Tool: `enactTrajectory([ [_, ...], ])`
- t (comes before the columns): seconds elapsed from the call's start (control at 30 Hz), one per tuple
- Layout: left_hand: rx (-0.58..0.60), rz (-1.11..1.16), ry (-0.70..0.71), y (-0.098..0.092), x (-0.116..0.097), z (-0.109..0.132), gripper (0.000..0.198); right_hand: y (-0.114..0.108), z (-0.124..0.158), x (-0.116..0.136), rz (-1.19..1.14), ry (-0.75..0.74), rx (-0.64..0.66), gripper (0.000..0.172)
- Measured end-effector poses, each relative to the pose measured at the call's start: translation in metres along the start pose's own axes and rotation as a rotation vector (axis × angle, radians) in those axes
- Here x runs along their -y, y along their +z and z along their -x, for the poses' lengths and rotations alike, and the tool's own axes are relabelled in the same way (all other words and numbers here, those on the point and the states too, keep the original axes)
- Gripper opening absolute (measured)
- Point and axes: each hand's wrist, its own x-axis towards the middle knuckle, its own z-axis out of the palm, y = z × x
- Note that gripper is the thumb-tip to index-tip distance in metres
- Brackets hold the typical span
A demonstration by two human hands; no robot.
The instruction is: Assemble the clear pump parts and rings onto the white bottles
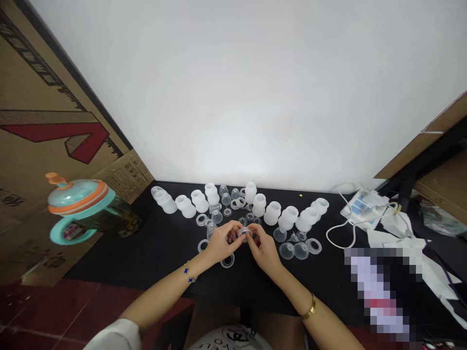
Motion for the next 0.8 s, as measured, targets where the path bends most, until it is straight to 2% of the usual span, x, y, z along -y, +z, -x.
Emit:
enactTrajectory([
  [0.47, 0.029, -0.016, 0.044, 0.0002, 0.0025, 0.0016, 0.022, -0.0012, -0.0006, 0.0016, 0.022, -0.033, -0.044, 0.022],
  [0.7, -0.028, 0.150, -0.090, 0.0031, 0.0061, 0.0010, 0.031, -0.0016, 0.0000, 0.0008, -0.015, 0.027, -0.032, 0.032],
  [0.8, -0.039, 0.168, -0.100, 0.0039, 0.0066, 0.0016, 0.034, -0.0010, 0.0006, -0.0010, -0.058, 0.048, -0.013, 0.037],
])
